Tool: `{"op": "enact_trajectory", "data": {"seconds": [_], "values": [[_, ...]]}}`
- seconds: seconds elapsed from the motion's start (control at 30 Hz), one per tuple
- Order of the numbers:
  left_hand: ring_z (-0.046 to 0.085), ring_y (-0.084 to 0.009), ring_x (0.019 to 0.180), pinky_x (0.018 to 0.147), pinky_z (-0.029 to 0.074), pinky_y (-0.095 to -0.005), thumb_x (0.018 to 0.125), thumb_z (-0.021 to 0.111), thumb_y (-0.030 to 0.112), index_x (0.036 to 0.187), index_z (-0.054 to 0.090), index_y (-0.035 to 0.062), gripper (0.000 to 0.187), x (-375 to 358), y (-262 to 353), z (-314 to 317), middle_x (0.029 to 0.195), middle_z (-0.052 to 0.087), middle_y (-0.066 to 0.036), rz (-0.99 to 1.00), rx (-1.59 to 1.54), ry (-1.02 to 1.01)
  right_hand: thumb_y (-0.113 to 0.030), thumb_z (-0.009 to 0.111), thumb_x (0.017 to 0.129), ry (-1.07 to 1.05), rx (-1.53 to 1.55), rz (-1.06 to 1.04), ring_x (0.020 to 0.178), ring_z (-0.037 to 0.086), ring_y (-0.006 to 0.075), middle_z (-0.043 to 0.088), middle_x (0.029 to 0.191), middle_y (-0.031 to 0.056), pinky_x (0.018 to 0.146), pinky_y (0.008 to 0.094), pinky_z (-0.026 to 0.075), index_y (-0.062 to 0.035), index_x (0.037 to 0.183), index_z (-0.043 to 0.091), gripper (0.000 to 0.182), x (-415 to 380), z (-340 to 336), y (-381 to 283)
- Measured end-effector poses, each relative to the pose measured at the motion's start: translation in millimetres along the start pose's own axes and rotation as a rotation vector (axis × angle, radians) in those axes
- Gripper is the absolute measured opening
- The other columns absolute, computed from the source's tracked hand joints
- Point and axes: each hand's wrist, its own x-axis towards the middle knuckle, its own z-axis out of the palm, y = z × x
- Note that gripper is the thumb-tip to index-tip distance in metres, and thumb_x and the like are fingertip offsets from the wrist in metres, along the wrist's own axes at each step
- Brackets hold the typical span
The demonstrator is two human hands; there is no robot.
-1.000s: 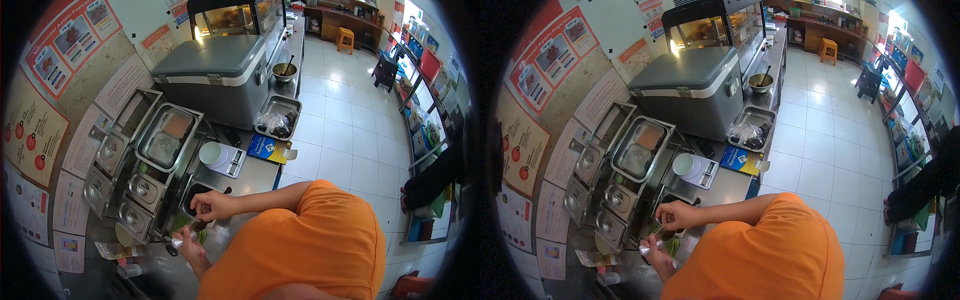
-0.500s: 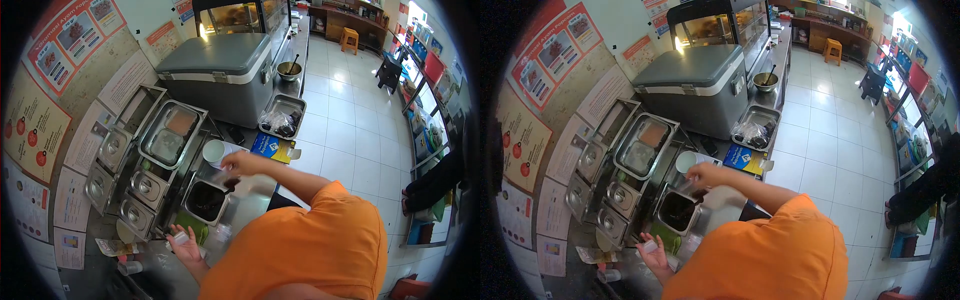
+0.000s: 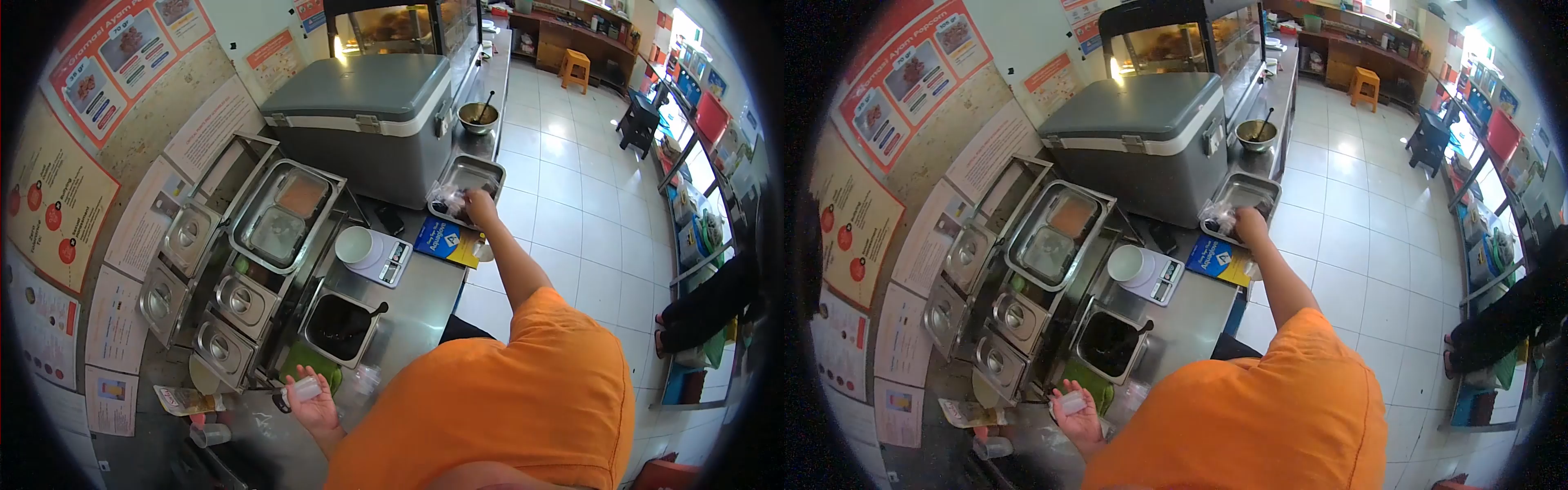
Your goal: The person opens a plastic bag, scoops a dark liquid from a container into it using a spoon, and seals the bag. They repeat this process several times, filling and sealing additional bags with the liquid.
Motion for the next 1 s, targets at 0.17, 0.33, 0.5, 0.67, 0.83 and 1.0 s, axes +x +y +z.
{"op": "enact_trajectory", "data": {"seconds": [0.17, 0.33, 0.5, 0.67, 0.83, 1.0], "values": [[0.052, -0.0282, 0.112, 0.087, 0.048, -0.0419, 0.092, 0.05, 0.028, 0.125, 0.044, 0.0142, 0.036, -2.2, -5.8, -3.9, 0.124, 0.051, -0.012, -0.021, 0.121, 0.051, -0.008, 0.065, 0.071, 0.178, 0.203, -0.263, 0.101, 0.056, 0.0342, 0.058, 0.112, 0.016, 0.088, 0.0407, 0.045, -0.0059, 0.102, 0.063, 0.031, -67.1, -2.1, -70.0], [0.048, -0.0282, 0.117, 0.09, 0.045, -0.042, 0.093, 0.048, 0.026, 0.127, 0.043, 0.0132, 0.037, -6.1, -23.5, 6.3, 0.127, 0.049, -0.012, -0.103, 0.225, 0.08, -0.016, 0.066, 0.079, -0.697, 0.547, -0.619, 0.096, 0.06, 0.0271, 0.062, 0.101, 0.0127, 0.085, 0.0369, 0.047, -0.0047, 0.106, 0.062, 0.029, -160.5, -1.1, -191.9], [0.044, -0.0304, 0.121, 0.099, 0.04, -0.0452, 0.095, 0.04, 0.019, 0.127, 0.038, 0.004, 0.036, -12.5, -40.7, 29.4, 0.129, 0.045, -0.016, -0.133, 0.325, -0.06, -0.019, 0.065, 0.08, -0.927, 0.871, -0.904, 0.08, 0.063, 0.0241, 0.063, 0.089, 0.0121, 0.07, 0.0334, 0.051, -0.0029, 0.095, 0.065, 0.022, -219.4, 2.9, -267.1], [0.043, -0.0305, 0.121, 0.102, 0.037, -0.0429, 0.096, 0.036, 0.015, 0.128, 0.035, -0.0024, 0.037, -22.1, -44.3, 34.4, 0.13, 0.042, -0.019, -0.09, 0.371, -0.079, -0.02, 0.065, 0.08, -1.0, 0.784, -0.953, 0.075, 0.063, 0.0255, 0.064, 0.083, 0.0129, 0.067, 0.0351, 0.05, -0.0023, 0.092, 0.066, 0.022, -234.3, 0.6, -289.8], [0.046, -0.0293, 0.118, 0.1, 0.038, -0.0428, 0.095, 0.038, 0.015, 0.125, 0.041, -0.0025, 0.034, -21.1, -45.3, 25.0, 0.128, 0.045, -0.018, -0.102, 0.385, -0.066, -0.018, 0.065, 0.079, -1.032, 0.847, -0.867, 0.071, 0.063, 0.026, 0.064, 0.08, 0.013, 0.064, 0.0356, 0.05, -0.0012, 0.093, 0.063, 0.022, -240.0, 2.4, -287.0], [0.053, -0.0231, 0.108, 0.089, 0.047, -0.0388, 0.095, 0.043, 0.017, 0.124, 0.043, -0.0008, 0.034, -22.7, -51.4, 27.7, 0.12, 0.051, -0.014, -0.1, 0.442, 0.012, -0.018, 0.062, 0.081, -0.987, 0.736, -0.891, 0.072, 0.064, 0.0291, 0.065, 0.077, 0.0124, 0.063, 0.0372, 0.05, -0.0043, 0.093, 0.062, 0.018, -236.0, -1.5, -280.4]]}}
